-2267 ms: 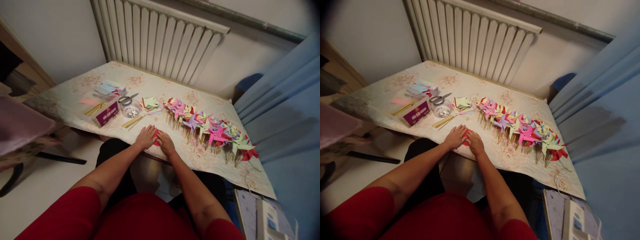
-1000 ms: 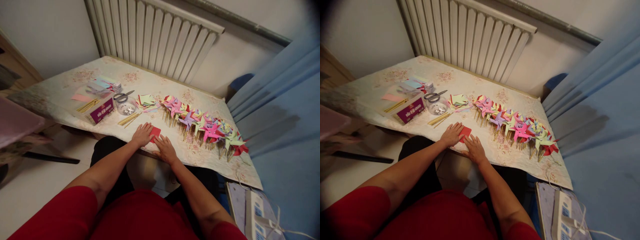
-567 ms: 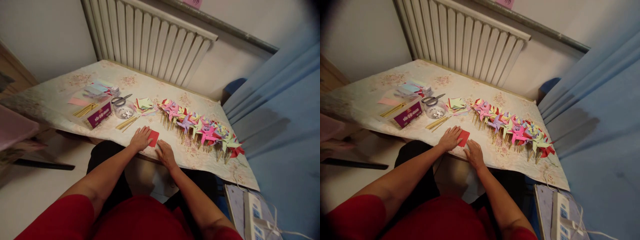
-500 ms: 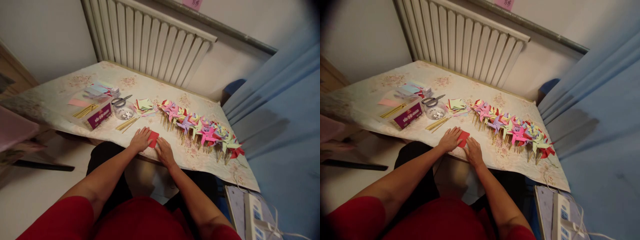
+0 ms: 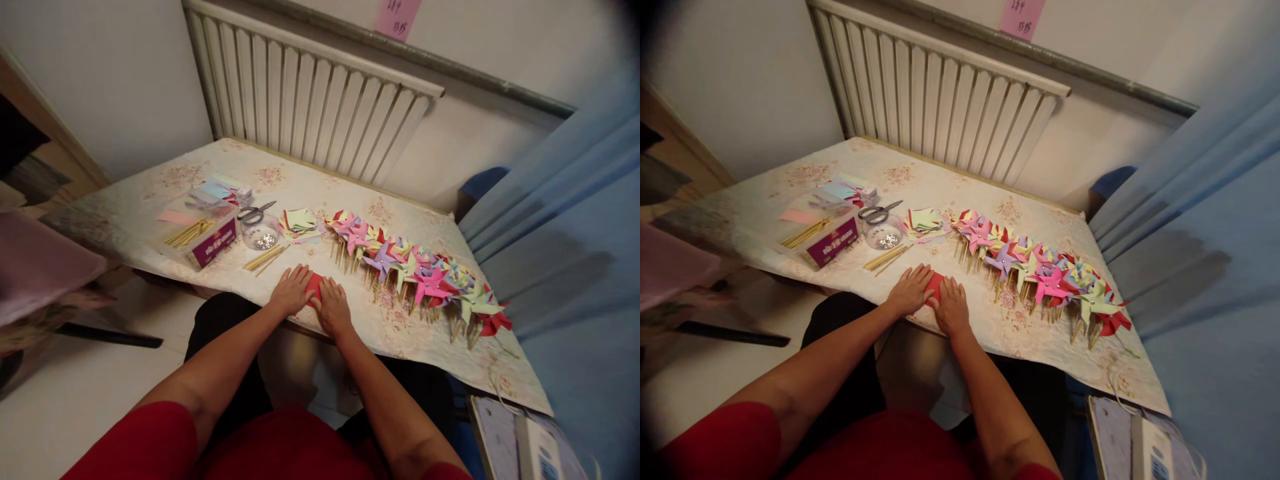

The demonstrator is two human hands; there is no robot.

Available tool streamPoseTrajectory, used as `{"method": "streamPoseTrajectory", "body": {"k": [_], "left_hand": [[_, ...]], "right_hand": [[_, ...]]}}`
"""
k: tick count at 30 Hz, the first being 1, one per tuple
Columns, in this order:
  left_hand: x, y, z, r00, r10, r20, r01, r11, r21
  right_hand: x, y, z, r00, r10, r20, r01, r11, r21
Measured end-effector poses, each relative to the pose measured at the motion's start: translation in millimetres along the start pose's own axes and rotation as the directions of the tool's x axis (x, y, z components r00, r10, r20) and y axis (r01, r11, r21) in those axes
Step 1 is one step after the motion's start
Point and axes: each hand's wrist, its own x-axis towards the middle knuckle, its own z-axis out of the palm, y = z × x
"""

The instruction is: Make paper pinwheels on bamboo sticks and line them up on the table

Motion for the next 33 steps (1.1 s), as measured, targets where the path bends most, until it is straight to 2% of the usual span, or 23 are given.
{"method": "streamPoseTrajectory", "body": {"k": [9,11,15,18,28,33], "left_hand": [[-2,1,-4,1.0,0.0,-0.011,0.0,1.0,-0.002],[-2,1,-5,1.0,0.004,-0.007,-0.004,1.0,0.003],[-2,1,-3,1.0,0.001,-0.021,0.0,1.0,0.006],[-2,0,0,0.999,-0.002,-0.035,0.002,1.0,0.002],[-3,-2,-3,0.999,0.018,-0.027,-0.018,1.0,0.009],[-9,-7,-6,1.0,-0.009,-0.006,0.009,1.0,0.006]], "right_hand": [[-2,1,6,0.994,0.067,-0.083,-0.066,0.998,0.019],[-4,1,4,0.994,0.048,-0.098,-0.046,0.999,0.023],[-4,-2,-3,0.995,-0.092,-0.031,0.092,0.996,0.01],[-3,-3,-5,0.989,-0.147,0.02,0.147,0.989,0.008],[1,0,3,0.992,-0.121,0.042,0.122,0.993,-0.005],[1,-1,3,0.995,-0.094,0.02,0.094,0.996,0.0]]}}
